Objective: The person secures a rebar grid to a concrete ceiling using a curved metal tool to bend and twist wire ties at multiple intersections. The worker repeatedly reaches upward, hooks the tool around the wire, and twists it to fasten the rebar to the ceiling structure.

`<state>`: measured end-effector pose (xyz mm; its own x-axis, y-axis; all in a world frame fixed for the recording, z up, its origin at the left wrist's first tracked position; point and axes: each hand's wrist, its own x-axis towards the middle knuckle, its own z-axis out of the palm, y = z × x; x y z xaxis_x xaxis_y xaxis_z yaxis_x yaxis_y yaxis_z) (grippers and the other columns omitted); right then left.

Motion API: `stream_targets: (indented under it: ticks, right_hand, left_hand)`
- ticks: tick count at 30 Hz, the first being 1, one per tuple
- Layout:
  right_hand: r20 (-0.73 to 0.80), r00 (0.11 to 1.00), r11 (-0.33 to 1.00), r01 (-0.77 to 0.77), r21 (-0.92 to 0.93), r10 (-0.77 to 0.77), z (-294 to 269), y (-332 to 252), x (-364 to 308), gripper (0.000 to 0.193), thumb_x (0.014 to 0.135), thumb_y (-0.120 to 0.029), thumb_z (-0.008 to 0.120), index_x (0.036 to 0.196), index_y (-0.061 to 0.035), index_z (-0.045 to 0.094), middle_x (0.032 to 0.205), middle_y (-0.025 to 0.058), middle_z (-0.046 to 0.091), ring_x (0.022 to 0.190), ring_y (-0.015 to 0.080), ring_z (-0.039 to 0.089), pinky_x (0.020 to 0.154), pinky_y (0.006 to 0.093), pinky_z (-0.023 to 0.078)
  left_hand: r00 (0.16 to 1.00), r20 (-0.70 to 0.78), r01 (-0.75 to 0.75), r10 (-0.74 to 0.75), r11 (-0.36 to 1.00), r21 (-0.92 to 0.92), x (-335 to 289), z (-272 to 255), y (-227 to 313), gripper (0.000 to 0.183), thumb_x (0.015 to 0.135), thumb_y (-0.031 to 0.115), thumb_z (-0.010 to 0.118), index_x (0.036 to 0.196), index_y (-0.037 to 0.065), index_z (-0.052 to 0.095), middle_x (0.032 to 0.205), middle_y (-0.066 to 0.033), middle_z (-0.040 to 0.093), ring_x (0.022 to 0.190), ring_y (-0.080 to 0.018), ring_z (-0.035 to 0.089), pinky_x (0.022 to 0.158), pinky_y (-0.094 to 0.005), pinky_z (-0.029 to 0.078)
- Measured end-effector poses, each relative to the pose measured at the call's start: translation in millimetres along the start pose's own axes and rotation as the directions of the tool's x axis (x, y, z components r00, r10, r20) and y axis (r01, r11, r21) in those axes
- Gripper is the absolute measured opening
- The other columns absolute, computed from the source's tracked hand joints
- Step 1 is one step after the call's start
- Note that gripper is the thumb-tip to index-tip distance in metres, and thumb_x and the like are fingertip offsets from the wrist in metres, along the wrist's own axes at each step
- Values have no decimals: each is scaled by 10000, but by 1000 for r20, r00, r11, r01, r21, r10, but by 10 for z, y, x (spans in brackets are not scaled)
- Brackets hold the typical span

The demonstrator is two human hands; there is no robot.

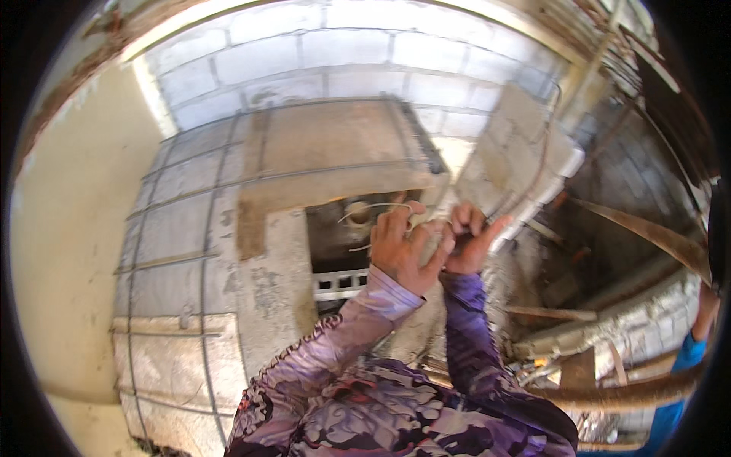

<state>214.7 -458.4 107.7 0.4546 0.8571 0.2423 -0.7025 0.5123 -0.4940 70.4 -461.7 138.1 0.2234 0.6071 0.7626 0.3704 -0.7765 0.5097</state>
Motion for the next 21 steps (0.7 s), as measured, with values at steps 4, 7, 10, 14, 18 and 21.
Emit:
stream_targets:
  ticks: [4,7,10,14,18,21]
  right_hand:
    - [-381,924,805,-197,-560,-40,-999,159,-256,446,917,-495,462,676,-124,401,641,-2,424,479,94,361,382,238,291]
    - [-575,816,667,-394,-632,-63,-1933,344,-761,333,901,-334,554,678,-94,491,542,-22,434,395,75,372,348,240,275]
    - [-645,741,272,-591,-759,-189,-2537,503,-1305,377,856,-399,603,689,-68,531,543,10,482,392,86,432,340,238,321]
    - [-799,590,419,-759,-499,117,-2757,491,-1641,437,864,-449,573,629,-94,476,489,4,430,368,92,409,329,243,305]
    - [-743,664,371,-714,-594,86,-2939,406,-1787,388,892,-413,521,682,-89,475,533,0,422,406,117,395,367,265,333]
    - [-740,672,270,-713,-647,0,-3266,348,-1925,305,917,-338,482,800,-60,521,644,35,501,513,166,458,445,314,406]
  left_hand:
    - [995,3,101,-105,966,237,261,-264,-1421,238,748,179,639,975,104,634,1026,-168,561,992,-351,533,853,-409,430]
    - [946,98,192,-310,777,600,441,-419,-2587,266,744,232,617,985,122,640,994,-132,583,961,-330,546,810,-414,449]
    - [813,210,275,-544,675,685,585,-125,-3385,373,762,299,641,1109,163,618,1163,-154,538,1096,-358,499,937,-432,403]
    - [764,225,133,-605,489,862,794,627,-3928,456,786,413,610,1169,165,586,1302,-108,447,1205,-305,423,985,-465,351]
    - [632,146,206,-761,346,915,1008,1127,-4310,515,793,453,598,1210,153,562,1356,-91,414,1247,-282,395,1013,-460,331]
    - [514,127,277,-849,304,912,1090,1299,-4592,453,842,410,543,1211,148,571,1352,-98,449,1250,-287,420,1002,-440,354]
